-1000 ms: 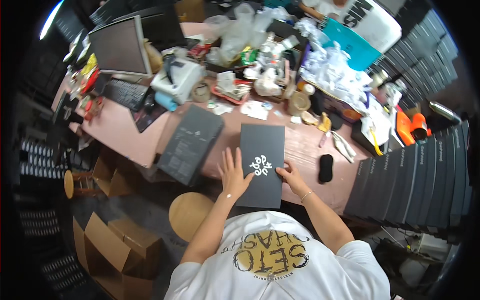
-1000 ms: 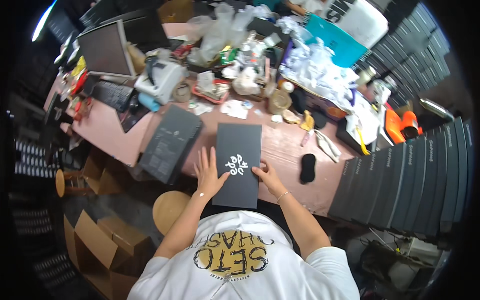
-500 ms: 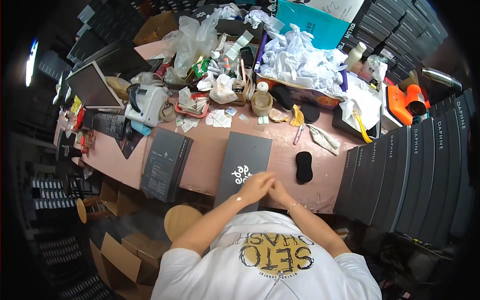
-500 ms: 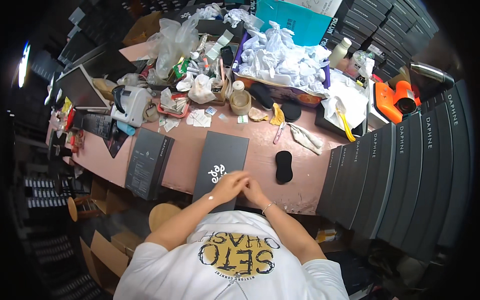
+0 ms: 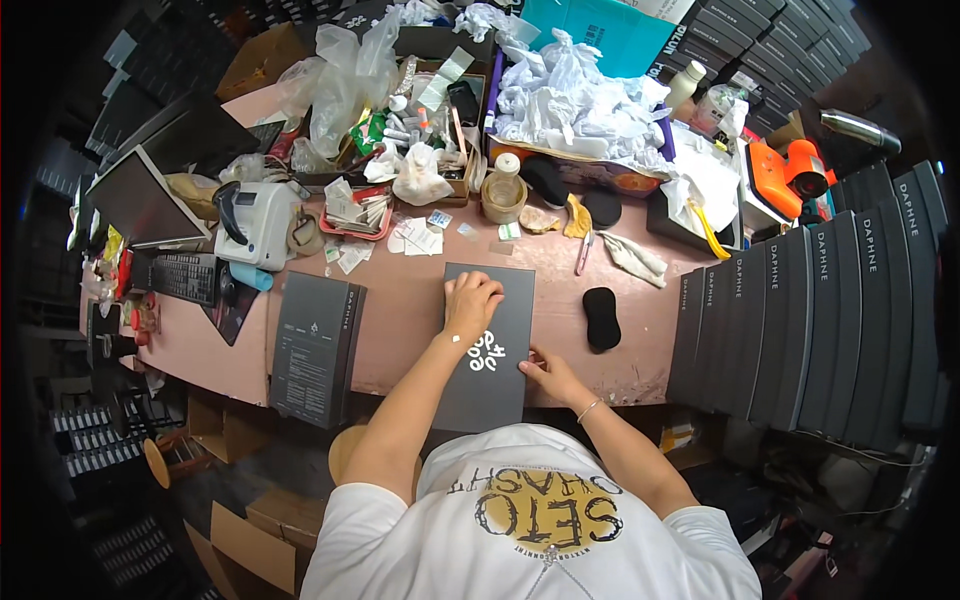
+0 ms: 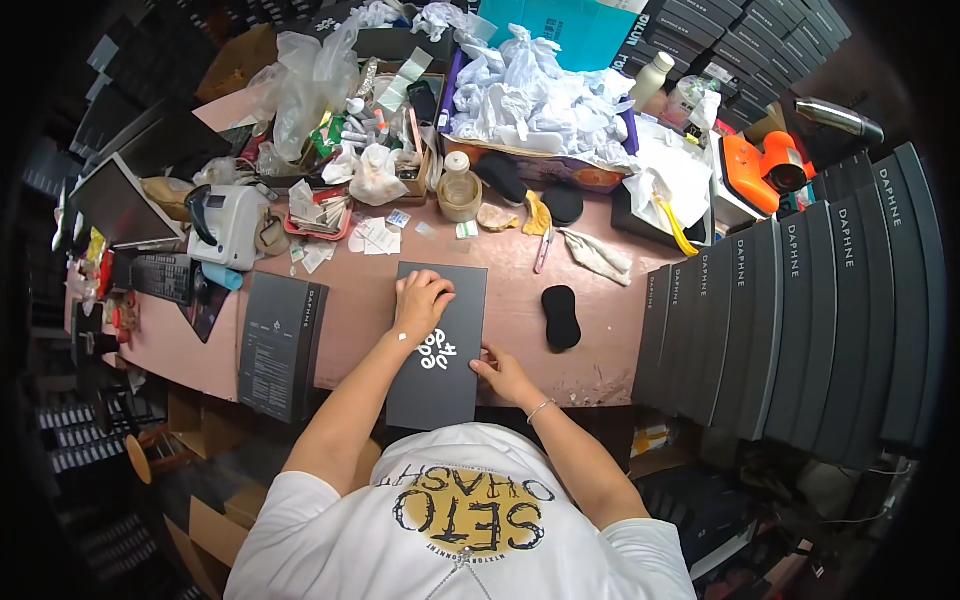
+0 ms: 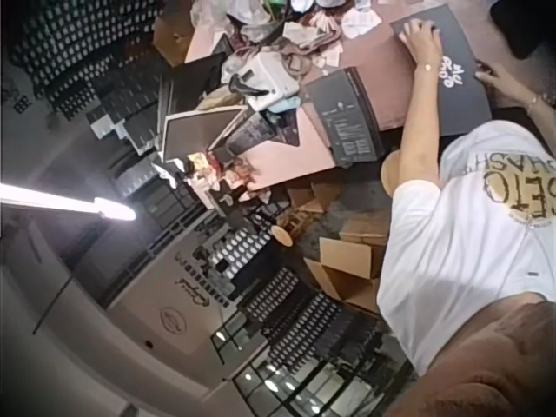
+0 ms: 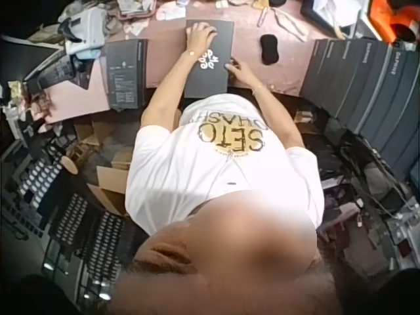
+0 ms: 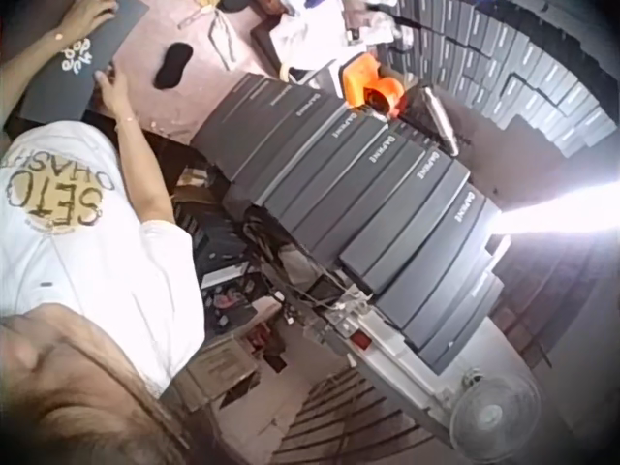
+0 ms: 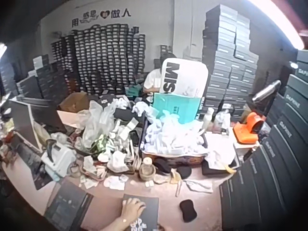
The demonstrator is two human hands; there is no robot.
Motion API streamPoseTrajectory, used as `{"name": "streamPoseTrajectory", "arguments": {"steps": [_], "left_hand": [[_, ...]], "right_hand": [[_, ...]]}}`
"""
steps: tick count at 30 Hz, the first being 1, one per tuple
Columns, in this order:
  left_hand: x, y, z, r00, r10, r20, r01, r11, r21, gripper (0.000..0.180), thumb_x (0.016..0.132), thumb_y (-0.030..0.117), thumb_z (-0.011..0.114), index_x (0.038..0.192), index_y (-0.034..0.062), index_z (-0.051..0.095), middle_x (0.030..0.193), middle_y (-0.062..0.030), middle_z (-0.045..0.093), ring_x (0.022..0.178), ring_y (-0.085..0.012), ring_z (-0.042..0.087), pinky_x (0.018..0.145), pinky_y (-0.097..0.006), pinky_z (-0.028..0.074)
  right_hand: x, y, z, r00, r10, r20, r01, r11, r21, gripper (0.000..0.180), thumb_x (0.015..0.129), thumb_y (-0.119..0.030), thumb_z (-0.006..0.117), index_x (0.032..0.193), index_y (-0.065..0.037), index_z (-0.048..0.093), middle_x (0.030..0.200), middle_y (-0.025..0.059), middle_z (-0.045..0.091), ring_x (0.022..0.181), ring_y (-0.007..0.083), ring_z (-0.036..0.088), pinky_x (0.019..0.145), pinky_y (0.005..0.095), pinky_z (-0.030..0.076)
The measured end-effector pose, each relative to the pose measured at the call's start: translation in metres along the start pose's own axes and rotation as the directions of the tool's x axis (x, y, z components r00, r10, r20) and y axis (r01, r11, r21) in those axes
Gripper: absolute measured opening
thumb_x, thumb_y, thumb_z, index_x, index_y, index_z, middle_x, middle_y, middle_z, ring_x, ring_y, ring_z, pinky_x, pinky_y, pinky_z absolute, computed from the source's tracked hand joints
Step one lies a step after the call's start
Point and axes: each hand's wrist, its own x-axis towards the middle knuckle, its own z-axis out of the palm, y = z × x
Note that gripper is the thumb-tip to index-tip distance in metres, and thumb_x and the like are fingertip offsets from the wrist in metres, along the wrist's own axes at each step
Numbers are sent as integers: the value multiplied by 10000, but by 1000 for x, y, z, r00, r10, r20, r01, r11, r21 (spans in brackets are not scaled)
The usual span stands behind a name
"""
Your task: The recorder is packing high-heeled shoes into boxes with protective tissue paper and foam.
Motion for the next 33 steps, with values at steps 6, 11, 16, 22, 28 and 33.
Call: {"name": "streamPoseTrajectory", "arguments": {"steps": [6, 11, 16, 22, 28, 33], "left_hand": [[-40, -1, -33, 976, -207, 63, 210, 839, -502, 70, 808, 43, 642, 823, 65, 577, 848, -85, 539, 752, -200, 543, 689, -312, 444], [-227, -37, -102, 842, -530, 100, 539, 829, -146, 110, 747, 53, 691, 766, 19, 588, 676, -110, 592, 584, -195, 591, 581, -299, 474], [-351, -41, -83, 724, -647, 240, 648, 757, 83, 100, 746, 119, 680, 792, 42, 636, 698, -173, 639, 663, -321, 642, 614, -403, 504], [-387, -18, -42, 620, -749, 235, 767, 642, 23, 118, 771, 91, 633, 867, 22, 636, 822, -213, 639, 776, -376, 625, 696, -410, 503], [-306, -4, -42, 600, -760, -250, 589, 631, -504, 245, 866, 164, 608, 1038, -10, 608, 955, -173, 638, 930, -270, 602, 824, -332, 470], [-186, -2, -21, 503, -823, 264, 802, 330, -498, 459, 823, 369, 692, 1051, -24, 629, 916, -131, 653, 834, -204, 613, 728, -317, 483]], "right_hand": [[5, 2, -2, 1000, 8, 1, -8, 999, 38, 476, 888, -171, 642, 1307, -16, 480, 921, 57, 596, 797, 118, 572, 680, 251, 483], [0, -1, 0, 998, 65, 8, -65, 998, -6, 490, 885, -220, 653, 1281, 16, 487, 927, 74, 596, 812, 127, 578, 679, 252, 487], [-11, 17, 12, 992, 119, 46, -120, 992, 38, 501, 850, -235, 698, 1214, 36, 486, 919, 78, 596, 763, 148, 584, 661, 277, 503], [-22, -9, 8, 910, 394, 125, -404, 913, 61, 399, 859, -249, 686, 1097, 0, 485, 971, 103, 569, 877, 197, 593, 758, 329, 522], [-15, -19, 4, 949, 301, 91, -309, 948, 80, 476, 853, -241, 694, 1187, 6, 463, 1015, 104, 558, 878, 192, 590, 754, 315, 517], [-12, -14, 1, 956, 255, 147, -273, 954, 127, 372, 839, -209, 710, 1074, 8, 519, 915, 77, 556, 798, 154, 548, 667, 291, 476]]}}
